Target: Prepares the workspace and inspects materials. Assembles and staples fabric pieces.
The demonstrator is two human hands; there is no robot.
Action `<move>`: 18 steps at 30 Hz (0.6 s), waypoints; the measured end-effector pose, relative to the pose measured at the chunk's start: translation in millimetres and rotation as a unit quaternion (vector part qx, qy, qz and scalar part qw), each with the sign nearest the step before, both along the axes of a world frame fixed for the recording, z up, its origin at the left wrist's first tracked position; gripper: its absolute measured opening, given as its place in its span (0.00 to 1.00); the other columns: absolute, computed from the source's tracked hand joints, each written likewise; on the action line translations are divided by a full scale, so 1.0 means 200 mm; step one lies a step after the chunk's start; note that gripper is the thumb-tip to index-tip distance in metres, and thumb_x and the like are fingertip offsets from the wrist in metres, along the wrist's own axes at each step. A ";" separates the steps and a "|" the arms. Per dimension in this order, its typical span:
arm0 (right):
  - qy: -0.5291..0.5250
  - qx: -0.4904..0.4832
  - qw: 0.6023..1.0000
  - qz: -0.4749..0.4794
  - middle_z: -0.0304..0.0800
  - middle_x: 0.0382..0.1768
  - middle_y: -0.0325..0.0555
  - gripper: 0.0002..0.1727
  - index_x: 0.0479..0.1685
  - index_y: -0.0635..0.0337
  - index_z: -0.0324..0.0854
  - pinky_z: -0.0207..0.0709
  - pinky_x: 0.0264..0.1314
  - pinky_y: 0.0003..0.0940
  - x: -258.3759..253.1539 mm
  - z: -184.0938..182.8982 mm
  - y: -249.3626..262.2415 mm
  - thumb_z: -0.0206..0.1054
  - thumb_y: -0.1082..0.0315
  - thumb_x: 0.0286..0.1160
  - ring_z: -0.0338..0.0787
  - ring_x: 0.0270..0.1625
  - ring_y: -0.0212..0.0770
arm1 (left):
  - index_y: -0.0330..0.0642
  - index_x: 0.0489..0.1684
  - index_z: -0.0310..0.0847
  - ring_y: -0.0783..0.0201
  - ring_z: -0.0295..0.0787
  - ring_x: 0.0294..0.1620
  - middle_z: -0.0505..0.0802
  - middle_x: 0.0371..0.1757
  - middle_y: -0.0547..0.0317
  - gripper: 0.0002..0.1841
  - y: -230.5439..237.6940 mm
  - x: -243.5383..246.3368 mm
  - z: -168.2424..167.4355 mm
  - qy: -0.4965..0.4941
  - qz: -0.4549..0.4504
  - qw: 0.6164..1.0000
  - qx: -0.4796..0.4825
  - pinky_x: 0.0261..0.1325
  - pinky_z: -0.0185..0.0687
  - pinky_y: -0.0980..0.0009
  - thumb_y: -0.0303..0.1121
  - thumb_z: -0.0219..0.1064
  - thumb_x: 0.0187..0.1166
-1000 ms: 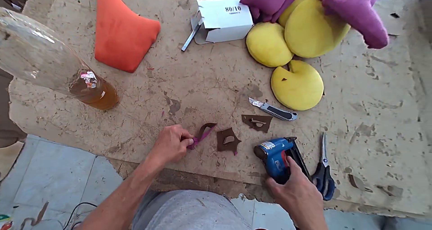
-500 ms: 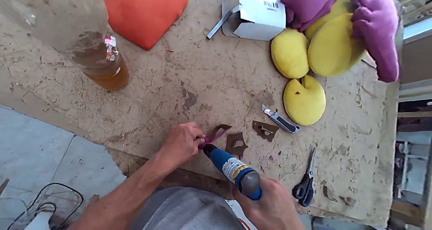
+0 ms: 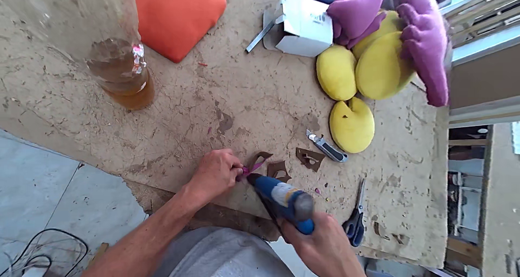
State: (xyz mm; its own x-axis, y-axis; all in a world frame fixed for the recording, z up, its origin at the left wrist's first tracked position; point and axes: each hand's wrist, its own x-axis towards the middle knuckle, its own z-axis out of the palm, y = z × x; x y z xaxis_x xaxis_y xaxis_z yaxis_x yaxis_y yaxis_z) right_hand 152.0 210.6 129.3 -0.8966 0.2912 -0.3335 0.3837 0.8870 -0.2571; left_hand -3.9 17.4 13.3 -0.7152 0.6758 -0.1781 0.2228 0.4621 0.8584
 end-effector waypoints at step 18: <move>0.192 0.048 0.976 -0.087 0.83 0.67 0.69 0.32 0.74 0.63 0.80 0.83 0.51 0.68 0.35 -0.12 0.33 0.68 0.59 0.69 0.88 0.61 0.69 | 0.48 0.56 0.91 0.56 0.73 0.84 0.83 0.79 0.61 0.11 0.13 -0.08 0.15 0.255 -0.241 0.936 0.041 0.81 0.73 0.53 0.28 0.69 0.79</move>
State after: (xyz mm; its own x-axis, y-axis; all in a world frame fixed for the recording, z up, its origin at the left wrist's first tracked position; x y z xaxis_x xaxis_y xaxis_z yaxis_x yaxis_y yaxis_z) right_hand 221.2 276.6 105.0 -0.8844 0.4635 0.0548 0.4219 0.8441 -0.3308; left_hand -19.6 44.4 43.6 -0.3019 0.9381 0.1699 0.7779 0.1394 0.6127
